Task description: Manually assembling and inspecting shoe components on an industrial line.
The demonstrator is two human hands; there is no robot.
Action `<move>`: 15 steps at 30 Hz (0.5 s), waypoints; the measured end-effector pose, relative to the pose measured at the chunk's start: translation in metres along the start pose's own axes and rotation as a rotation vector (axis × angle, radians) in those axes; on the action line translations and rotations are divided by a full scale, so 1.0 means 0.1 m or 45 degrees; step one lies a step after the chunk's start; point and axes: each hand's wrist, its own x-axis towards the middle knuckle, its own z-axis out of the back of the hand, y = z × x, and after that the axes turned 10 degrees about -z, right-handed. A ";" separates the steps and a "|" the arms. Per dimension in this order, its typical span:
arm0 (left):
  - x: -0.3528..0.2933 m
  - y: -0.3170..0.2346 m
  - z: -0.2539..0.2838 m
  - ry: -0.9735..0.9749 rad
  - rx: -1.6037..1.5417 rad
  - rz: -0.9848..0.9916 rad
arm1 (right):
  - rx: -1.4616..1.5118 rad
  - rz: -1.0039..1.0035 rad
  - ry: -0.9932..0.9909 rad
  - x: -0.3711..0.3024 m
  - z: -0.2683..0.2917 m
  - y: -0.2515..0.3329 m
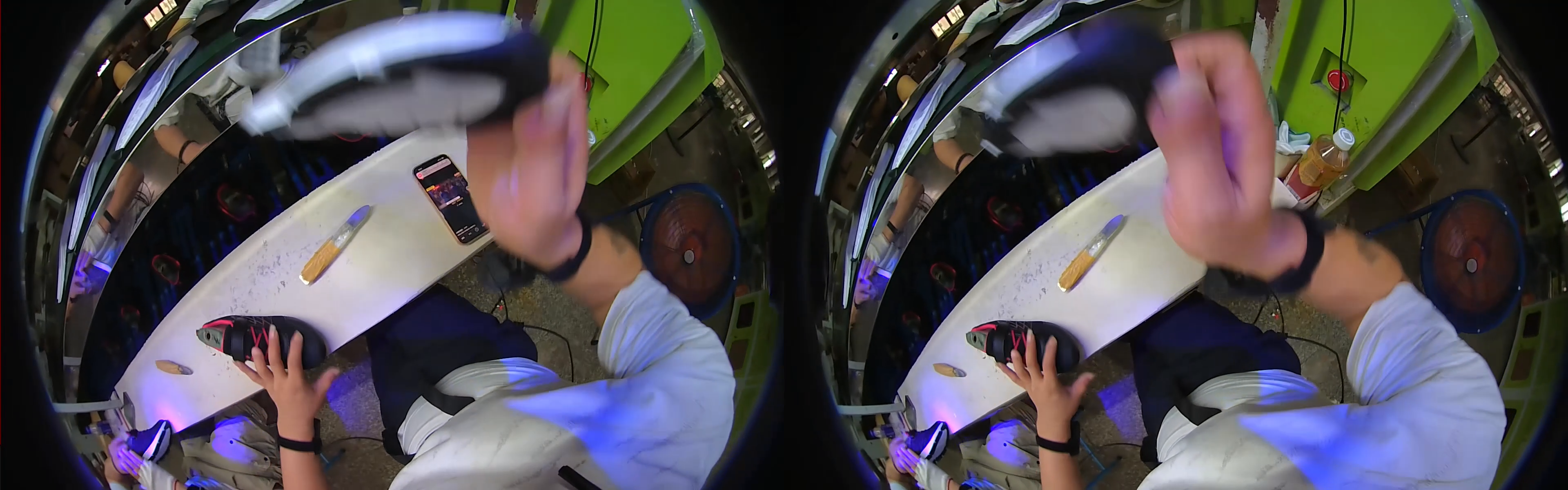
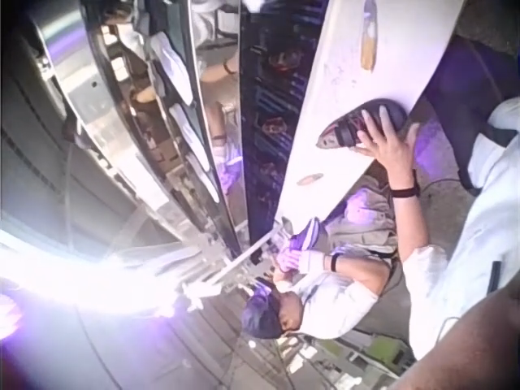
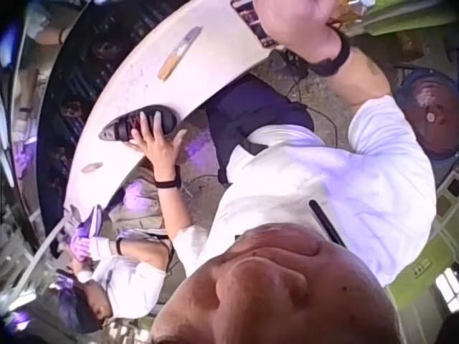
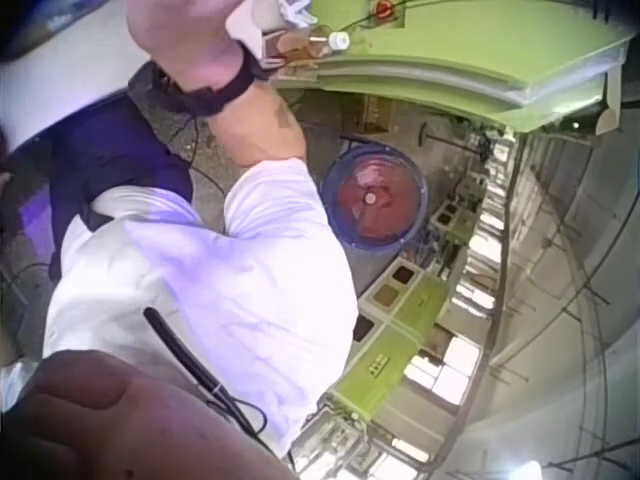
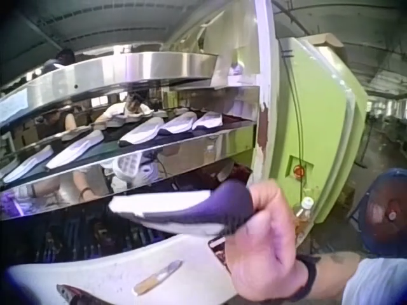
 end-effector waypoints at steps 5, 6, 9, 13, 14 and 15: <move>0.50 0.35 0.03 -0.204 -0.083 -0.156 | -0.485 -0.454 0.074 -0.87 0.05 0.01; 0.61 0.41 0.11 -0.292 -0.114 -0.167 | -0.492 -0.417 0.194 -0.91 0.08 0.03; 0.66 0.32 0.42 -0.799 -0.899 0.326 | -0.381 -0.687 0.424 -1.02 0.14 0.17; 0.80 -0.14 0.47 -1.097 -1.483 0.631 | -0.157 -0.732 0.396 -1.01 -0.05 0.26; 0.89 -0.33 0.41 -1.139 -1.636 0.667 | -0.112 -0.620 0.394 -1.02 -0.12 0.18; 0.78 -0.38 0.28 -0.965 -1.793 0.746 | -0.129 -0.611 0.474 -0.99 -0.17 0.21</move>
